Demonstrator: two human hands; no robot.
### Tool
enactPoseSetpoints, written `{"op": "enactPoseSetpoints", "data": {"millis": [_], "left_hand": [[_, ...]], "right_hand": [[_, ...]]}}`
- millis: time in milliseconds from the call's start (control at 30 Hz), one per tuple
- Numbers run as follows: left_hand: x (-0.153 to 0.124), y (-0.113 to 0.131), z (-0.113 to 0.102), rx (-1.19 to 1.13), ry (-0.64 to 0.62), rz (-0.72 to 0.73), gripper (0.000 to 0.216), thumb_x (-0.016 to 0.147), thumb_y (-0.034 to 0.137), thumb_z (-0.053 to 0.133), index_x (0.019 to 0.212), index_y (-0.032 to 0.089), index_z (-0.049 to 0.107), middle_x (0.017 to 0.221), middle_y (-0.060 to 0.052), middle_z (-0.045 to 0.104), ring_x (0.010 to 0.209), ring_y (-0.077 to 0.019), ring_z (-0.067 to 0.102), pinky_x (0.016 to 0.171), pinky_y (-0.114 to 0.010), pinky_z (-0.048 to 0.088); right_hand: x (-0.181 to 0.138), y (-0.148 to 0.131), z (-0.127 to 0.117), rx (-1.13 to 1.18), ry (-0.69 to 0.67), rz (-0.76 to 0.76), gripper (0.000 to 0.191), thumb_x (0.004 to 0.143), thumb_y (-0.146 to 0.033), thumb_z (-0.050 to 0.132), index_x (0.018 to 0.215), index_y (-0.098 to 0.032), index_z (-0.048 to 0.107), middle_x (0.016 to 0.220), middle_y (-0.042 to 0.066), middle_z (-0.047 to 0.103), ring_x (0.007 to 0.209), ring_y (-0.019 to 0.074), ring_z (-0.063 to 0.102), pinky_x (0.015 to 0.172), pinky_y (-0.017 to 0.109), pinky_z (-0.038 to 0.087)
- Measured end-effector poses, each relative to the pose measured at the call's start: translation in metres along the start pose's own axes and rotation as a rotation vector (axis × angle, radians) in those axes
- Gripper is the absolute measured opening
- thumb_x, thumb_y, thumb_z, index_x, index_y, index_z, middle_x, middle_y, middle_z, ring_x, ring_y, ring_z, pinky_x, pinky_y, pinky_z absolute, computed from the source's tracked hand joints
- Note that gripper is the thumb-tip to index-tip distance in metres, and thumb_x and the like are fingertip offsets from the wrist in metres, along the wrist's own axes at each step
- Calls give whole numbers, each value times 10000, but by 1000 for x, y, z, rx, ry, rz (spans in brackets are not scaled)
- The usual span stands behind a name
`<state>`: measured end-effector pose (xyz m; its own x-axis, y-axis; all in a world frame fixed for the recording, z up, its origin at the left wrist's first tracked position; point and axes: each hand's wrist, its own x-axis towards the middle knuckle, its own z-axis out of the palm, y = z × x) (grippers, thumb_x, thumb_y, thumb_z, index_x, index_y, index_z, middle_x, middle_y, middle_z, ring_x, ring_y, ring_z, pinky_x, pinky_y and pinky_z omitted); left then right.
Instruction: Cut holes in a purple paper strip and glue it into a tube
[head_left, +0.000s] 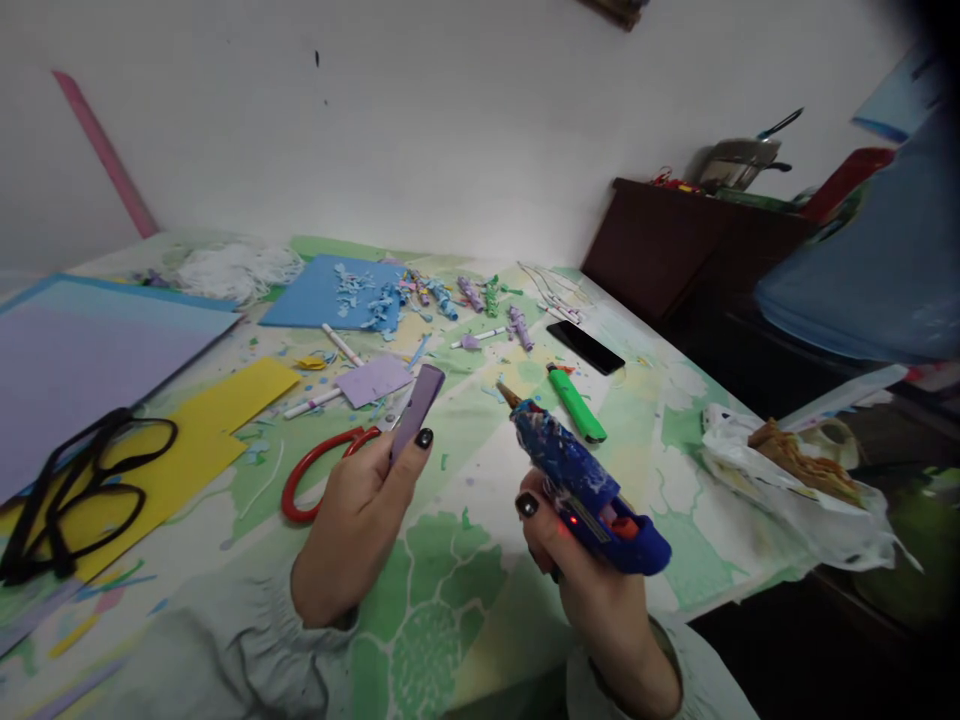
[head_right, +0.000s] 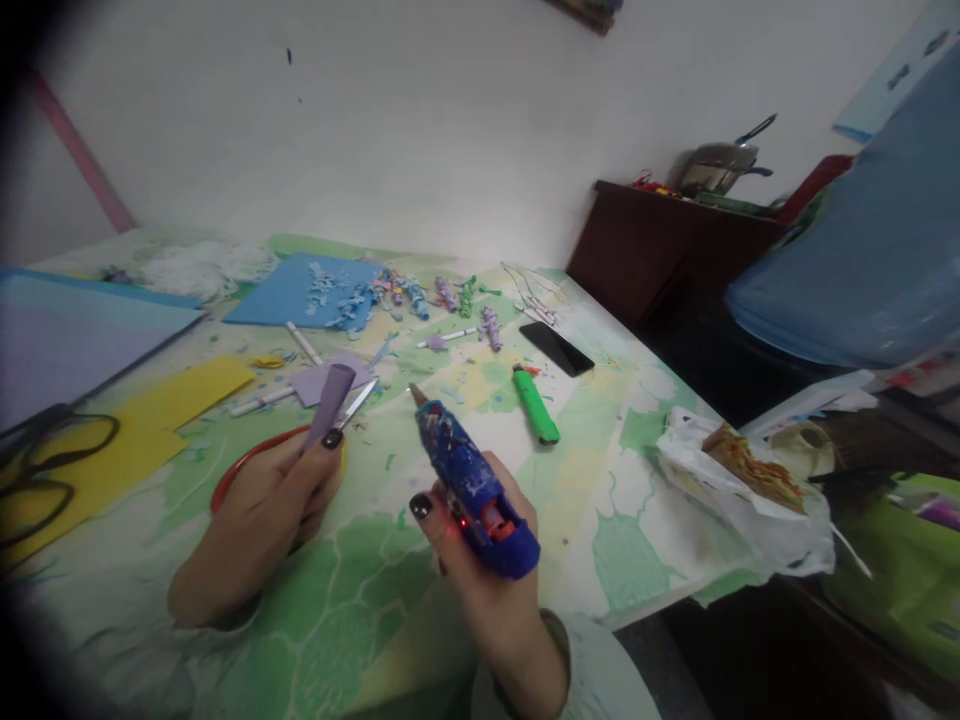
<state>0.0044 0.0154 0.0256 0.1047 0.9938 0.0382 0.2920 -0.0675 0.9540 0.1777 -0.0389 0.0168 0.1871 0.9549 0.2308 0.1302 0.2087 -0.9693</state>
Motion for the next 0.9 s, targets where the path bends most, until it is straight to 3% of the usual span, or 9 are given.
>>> {"op": "enactPoseSetpoints", "data": {"millis": [167, 400, 633, 900], "left_hand": [[1, -1, 0, 29, -22, -18, 366, 846, 499, 502, 623, 223, 412, 431, 74, 346, 357, -101, 328, 333, -219, 231], [3, 1, -1, 193, -57, 59, 414, 874, 521, 413, 589, 222, 383, 391, 69, 363, 365, -104, 349, 351, -221, 251], [0, -3, 2, 63, -149, -29, 426, 879, 551, 401, 603, 232, 339, 394, 90, 297, 322, -88, 288, 320, -220, 220], [-2, 0, 2, 23, -152, -19, 411, 868, 516, 423, 584, 231, 341, 408, 82, 296, 343, -88, 270, 330, -220, 213]], "right_hand": [[-6, 0, 0, 110, -119, 15, 209, 825, -349, 655, 766, -189, 535, 616, -47, 491, 451, 58, 376, 466, 237, 313], [-4, -1, 5, 81, -123, -10, 186, 812, -333, 665, 783, -188, 552, 515, -72, 432, 425, 68, 382, 449, 235, 312], [0, 1, 9, 77, -102, -15, 197, 816, -332, 659, 759, -191, 534, 515, -72, 426, 418, 65, 380, 435, 231, 308], [-2, 5, 10, 103, -99, -1, 174, 805, -309, 674, 786, -185, 552, 598, -55, 488, 418, 47, 384, 418, 215, 312]]}}
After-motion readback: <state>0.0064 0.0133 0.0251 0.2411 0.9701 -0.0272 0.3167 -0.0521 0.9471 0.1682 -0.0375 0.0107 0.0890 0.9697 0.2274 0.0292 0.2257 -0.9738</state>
